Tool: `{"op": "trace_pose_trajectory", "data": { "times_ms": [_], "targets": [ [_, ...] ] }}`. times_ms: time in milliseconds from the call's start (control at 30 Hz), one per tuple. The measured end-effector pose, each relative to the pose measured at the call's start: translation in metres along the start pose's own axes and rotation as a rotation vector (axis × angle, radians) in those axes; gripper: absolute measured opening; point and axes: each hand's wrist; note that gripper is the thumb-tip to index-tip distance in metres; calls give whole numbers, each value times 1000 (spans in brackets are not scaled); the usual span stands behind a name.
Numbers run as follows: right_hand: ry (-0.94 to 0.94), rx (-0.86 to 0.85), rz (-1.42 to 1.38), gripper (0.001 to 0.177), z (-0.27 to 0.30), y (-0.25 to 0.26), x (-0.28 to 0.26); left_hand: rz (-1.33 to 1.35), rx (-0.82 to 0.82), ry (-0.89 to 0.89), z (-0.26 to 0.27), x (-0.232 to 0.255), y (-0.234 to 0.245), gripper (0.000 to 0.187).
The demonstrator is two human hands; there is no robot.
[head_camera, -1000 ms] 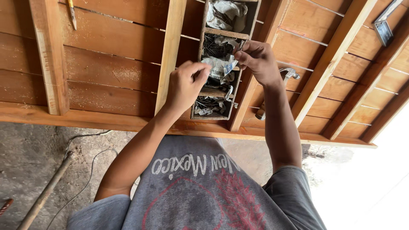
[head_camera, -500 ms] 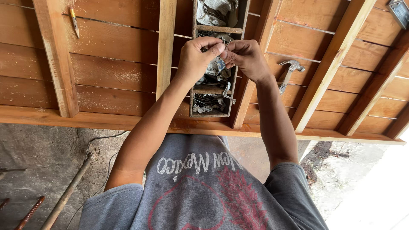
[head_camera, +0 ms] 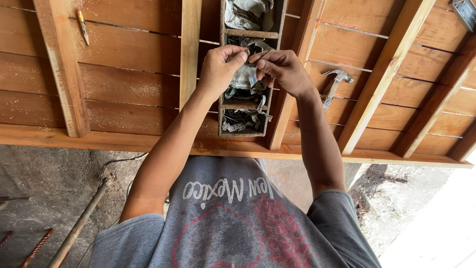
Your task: The person hammers nails into a wooden frame structure using a claw hammer. They repeatedly retrieve nails from a small wooden box attached to the frame and drive them into the wood to secure the pieces together.
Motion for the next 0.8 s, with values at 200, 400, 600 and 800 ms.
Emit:
{"op": "trace_pose_trajectory", "data": {
  "times_ms": [200, 400, 600, 800],
  "targets": [
    [-7, -14, -187, 28, 5, -1, 4, -60, 27, -3, 12, 1, 1, 26],
    [39, -31, -280, 31, 12, -12, 7, 107, -136, 121, 35, 15, -7, 25],
    [43, 261, -75, 51, 53, -19, 5, -129, -44, -232, 65, 34, -7, 10],
    [-73, 711, -44, 40, 141, -13, 61, -288, 0, -376, 107, 50, 7, 13]
  ]
}}
Point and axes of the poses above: each hand's wrist, its own z-axis away from the middle knuckle, its own y-axis out of the back of the hand, x = y × z, and after that the axes turned 13 degrees about z, right-handed
